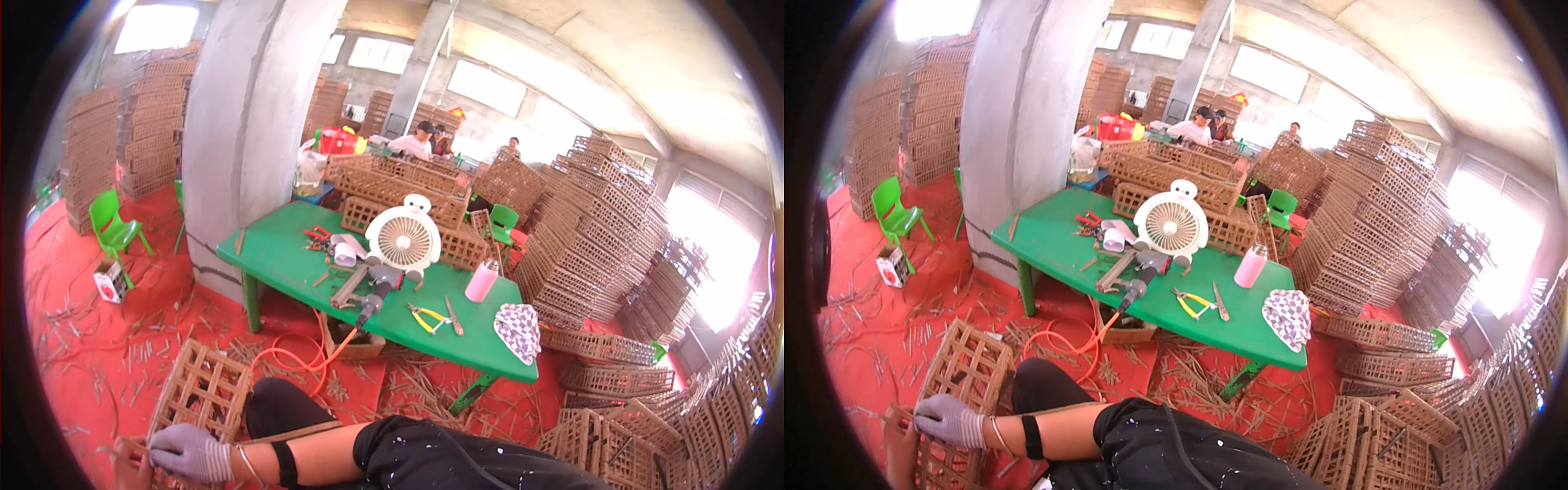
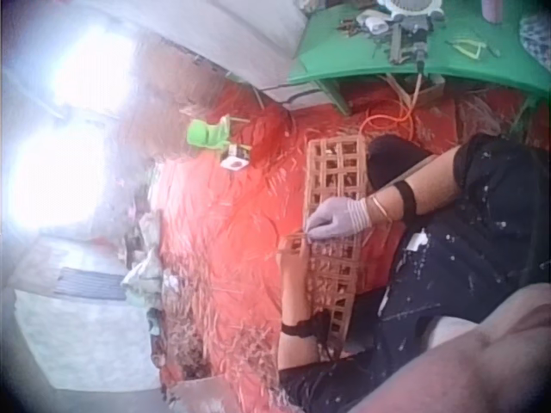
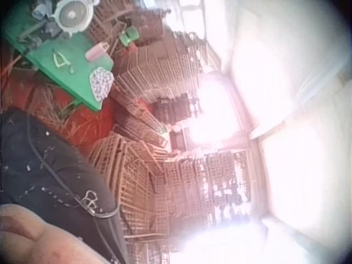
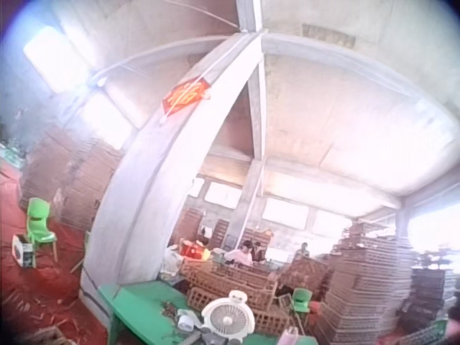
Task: The recorder is assembling and securing components of a wicker furniture piece using a pneumatic stapler and hand tools.
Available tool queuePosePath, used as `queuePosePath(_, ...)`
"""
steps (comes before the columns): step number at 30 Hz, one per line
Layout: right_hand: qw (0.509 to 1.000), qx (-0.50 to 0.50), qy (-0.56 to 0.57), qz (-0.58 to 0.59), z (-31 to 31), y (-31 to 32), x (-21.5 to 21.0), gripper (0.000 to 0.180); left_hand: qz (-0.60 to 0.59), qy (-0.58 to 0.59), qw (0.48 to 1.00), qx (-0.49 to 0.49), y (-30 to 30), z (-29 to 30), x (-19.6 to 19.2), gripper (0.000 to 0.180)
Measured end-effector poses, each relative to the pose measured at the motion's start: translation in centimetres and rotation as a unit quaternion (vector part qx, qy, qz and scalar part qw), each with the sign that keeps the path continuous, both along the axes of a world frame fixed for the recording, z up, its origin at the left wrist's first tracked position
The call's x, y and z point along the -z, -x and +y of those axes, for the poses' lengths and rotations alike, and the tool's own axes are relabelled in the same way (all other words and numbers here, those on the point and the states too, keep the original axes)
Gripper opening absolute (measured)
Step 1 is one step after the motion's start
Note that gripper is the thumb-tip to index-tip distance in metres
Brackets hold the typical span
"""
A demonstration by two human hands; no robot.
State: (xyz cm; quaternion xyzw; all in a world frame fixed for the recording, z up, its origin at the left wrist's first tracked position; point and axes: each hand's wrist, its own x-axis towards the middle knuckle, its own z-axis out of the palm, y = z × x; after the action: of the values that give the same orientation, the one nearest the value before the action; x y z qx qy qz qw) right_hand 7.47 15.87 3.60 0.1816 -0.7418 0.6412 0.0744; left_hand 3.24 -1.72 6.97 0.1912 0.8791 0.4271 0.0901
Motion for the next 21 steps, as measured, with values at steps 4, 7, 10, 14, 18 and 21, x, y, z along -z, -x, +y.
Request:
queuePosePath(4, 0.999, 0.016, 0.008, 0.04, 0.0, -0.3, 0.4, 0.024, -0.009, 0.065, 0.996, 0.052, -0.8, 0.5, -1.9, 0.024)
queuePosePath(7, 0.999, 0.013, 0.005, 0.039, 0.5, -0.6, 0.0, 0.024, 0.076, 0.052, 0.993, 0.068, 0.2, 0.0, 0.0, 0.025)
queuePosePath(10, 0.998, 0.032, -0.002, 0.053, 0.6, -0.8, -0.5, 0.024, 0.086, 0.012, 0.993, 0.085, 1.0, -0.3, 1.5, 0.026)
queuePosePath(14, 0.996, 0.048, -0.041, 0.061, 0.3, -0.3, -0.2, 0.024, 0.062, -0.035, 0.994, 0.085, 2.0, -1.0, 2.8, 0.025)
queuePosePath(18, 0.994, 0.062, -0.058, 0.073, 0.3, -0.2, -0.2, 0.025, 0.105, 0.025, 0.988, 0.114, 1.5, 0.0, 0.5, 0.023)
queuePosePath(21, 0.997, 0.035, -0.036, 0.058, 0.5, -0.5, -0.7, 0.025, 0.14, 0.047, 0.979, 0.139, 1.5, 0.3, -0.4, 0.023)
